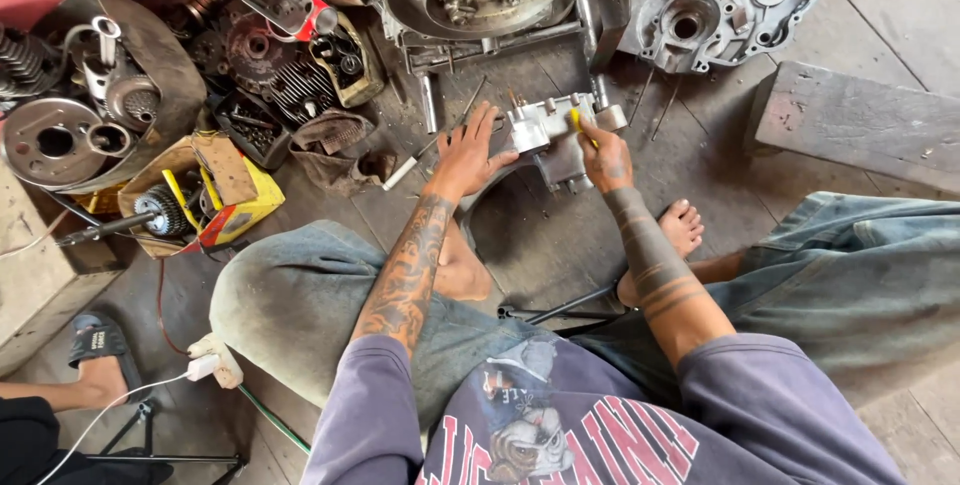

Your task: Cleaning a motorcycle engine casing using a small brush to remove dirt and grime.

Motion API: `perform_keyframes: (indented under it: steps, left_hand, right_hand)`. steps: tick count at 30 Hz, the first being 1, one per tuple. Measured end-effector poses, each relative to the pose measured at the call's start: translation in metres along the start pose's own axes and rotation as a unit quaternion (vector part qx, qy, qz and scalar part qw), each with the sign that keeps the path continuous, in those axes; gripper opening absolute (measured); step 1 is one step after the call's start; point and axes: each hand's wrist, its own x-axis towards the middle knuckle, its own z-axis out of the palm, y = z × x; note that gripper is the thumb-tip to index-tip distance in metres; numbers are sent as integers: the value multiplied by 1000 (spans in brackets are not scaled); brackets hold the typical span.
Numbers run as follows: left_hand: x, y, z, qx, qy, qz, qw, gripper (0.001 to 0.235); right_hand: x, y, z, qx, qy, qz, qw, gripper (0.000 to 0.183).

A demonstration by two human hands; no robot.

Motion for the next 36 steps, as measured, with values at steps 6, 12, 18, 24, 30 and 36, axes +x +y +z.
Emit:
perform_keyframes:
  steps: [6, 12, 18, 24, 30, 36]
  left_hand:
    - [-1, 0, 1, -8, 10, 6, 1000, 87]
    - [1, -5, 7, -7, 17, 5, 1000, 88]
    - [0, -3, 4, -8, 16, 8, 1000, 86]
    - [3, -5, 7, 6, 11, 5, 1000, 88]
    - [2, -5, 6, 14, 22, 18, 999, 87]
    - [4, -8, 9, 19, 10, 12, 1000, 89]
  right_hand:
    - [27, 23, 2, -58, 16, 81, 995, 39]
    - [-8, -29, -8, -48, -16, 29, 998, 37]
    - [-7, -19, -8, -71, -12, 51, 996, 38]
    - [-5, -12, -18, -83, 2, 49, 995, 43]
    - [-15, -24, 12, 18, 21, -27, 999, 39]
    - [-5, -12, 5, -55, 19, 48, 997, 41]
